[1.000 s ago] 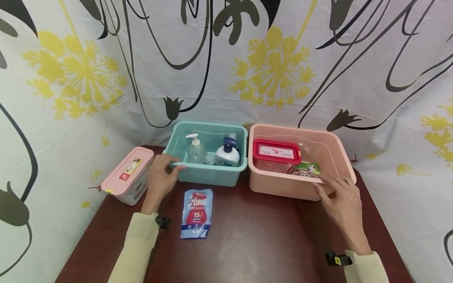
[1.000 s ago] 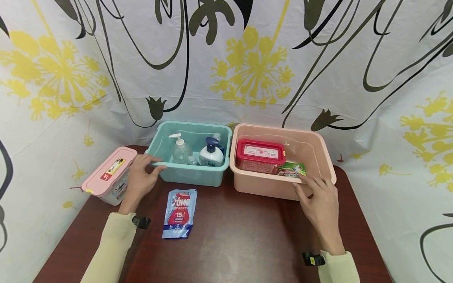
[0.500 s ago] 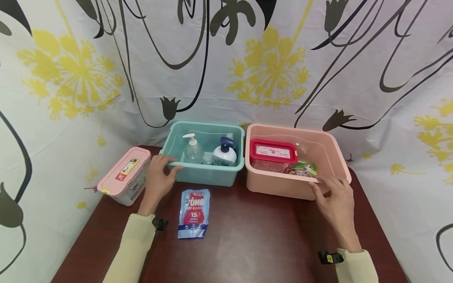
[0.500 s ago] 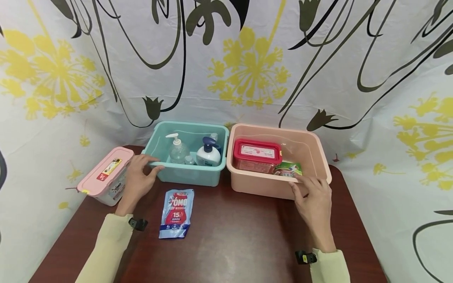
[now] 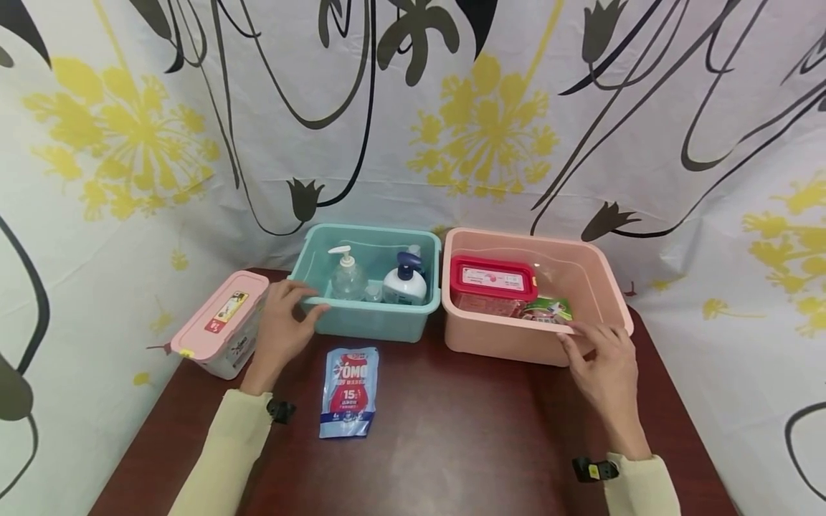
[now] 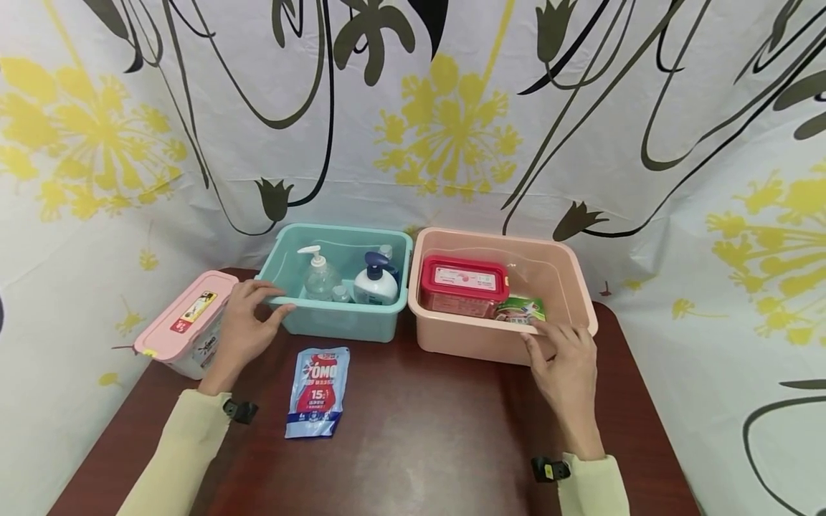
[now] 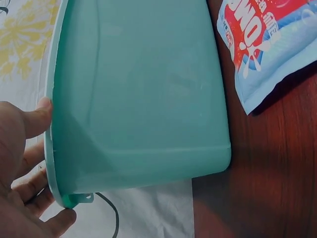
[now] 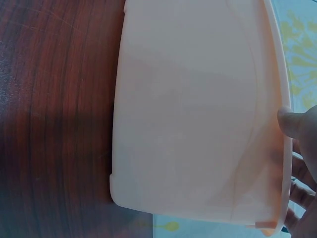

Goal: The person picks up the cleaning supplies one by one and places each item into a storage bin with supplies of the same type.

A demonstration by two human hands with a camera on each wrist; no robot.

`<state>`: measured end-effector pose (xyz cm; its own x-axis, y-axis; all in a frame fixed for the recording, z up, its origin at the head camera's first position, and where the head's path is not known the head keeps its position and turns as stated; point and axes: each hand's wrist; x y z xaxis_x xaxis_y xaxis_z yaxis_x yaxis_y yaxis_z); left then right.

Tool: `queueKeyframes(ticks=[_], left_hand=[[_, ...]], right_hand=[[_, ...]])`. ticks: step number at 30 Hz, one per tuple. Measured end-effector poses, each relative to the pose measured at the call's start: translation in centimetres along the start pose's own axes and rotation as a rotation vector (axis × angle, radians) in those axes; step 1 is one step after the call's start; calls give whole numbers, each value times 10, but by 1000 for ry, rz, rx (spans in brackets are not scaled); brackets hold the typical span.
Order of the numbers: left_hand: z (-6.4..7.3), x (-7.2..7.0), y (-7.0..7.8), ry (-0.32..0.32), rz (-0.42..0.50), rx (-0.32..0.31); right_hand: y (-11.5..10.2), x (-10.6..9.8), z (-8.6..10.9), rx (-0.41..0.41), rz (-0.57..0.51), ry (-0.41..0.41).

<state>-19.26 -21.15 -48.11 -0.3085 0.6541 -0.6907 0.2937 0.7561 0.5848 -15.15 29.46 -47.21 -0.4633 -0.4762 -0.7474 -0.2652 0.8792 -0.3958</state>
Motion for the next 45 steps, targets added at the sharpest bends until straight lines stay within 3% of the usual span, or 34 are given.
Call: queueKeyframes(ticks=[6, 12, 21, 27, 33, 45], left_hand=[[-4, -5, 1, -38, -34, 11], [-8, -14, 3, -100, -55, -46], [-12, -23, -1, -174, -78, -83], [-12, -32, -10, -190, -131, -119], [-11, -40, -19, -227, -176, -158], [-10, -54, -36, -287, -234, -173]], right_hand=[[1, 0, 2, 11, 14, 5], [0, 0, 1, -5, 6, 15], [0, 1, 2, -11, 14, 23], [0, 4, 2, 10, 17, 21], [2, 5, 2, -30, 18, 32], [0, 3, 2, -32, 11, 35]])
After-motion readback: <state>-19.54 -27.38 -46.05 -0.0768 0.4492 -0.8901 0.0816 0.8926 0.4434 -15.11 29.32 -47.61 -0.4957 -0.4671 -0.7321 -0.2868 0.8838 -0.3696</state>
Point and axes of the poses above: each hand's wrist, its own z-axis away from the middle knuckle, its own x-axis out of the palm, y = z × x, and after that the axes turned 8 degrees about -y, right-handed
